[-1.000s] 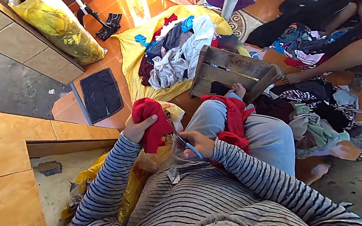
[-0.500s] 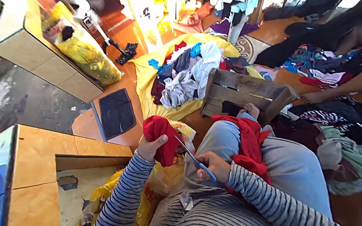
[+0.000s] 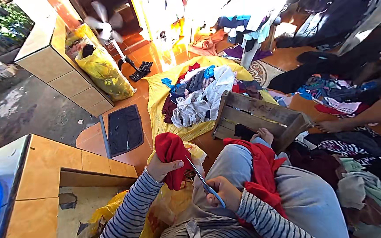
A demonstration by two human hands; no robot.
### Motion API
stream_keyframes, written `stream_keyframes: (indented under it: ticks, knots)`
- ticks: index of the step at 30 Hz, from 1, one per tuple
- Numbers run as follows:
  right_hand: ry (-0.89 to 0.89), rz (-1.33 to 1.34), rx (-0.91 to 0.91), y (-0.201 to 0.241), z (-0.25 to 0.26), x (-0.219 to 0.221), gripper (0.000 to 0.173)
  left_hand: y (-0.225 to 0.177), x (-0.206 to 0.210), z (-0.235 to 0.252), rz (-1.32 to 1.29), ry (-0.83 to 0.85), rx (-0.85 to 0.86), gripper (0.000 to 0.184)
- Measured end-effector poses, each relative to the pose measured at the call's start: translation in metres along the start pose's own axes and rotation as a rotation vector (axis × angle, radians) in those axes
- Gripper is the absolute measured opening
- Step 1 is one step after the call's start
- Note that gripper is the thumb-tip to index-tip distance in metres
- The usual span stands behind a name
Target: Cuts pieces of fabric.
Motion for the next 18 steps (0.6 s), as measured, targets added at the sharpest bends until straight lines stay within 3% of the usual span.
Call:
stream_keyframes:
  ticks: [6,18]
  knots:
    - [0.003,0.042,-0.054,-0.005,-0.002,0.000,0.050,-0.002,-0.004,0.004,0.025,-0.047,0.017,0.035]
    - [0.080,0.038,-0.141,-0.005,-0.004,0.003,0.057,0.007,0.003,0.005,0.041,-0.067,-0.025,0.038]
Point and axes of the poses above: each hand's wrist, its own z-axis towards the middle knuckle, its own x-axis out of the palm, y = z × x, the point moved 10 cm from there along z, towards the middle knuckle, and after that the axes turned 9 degrees about -y, right-handed, at the moved point
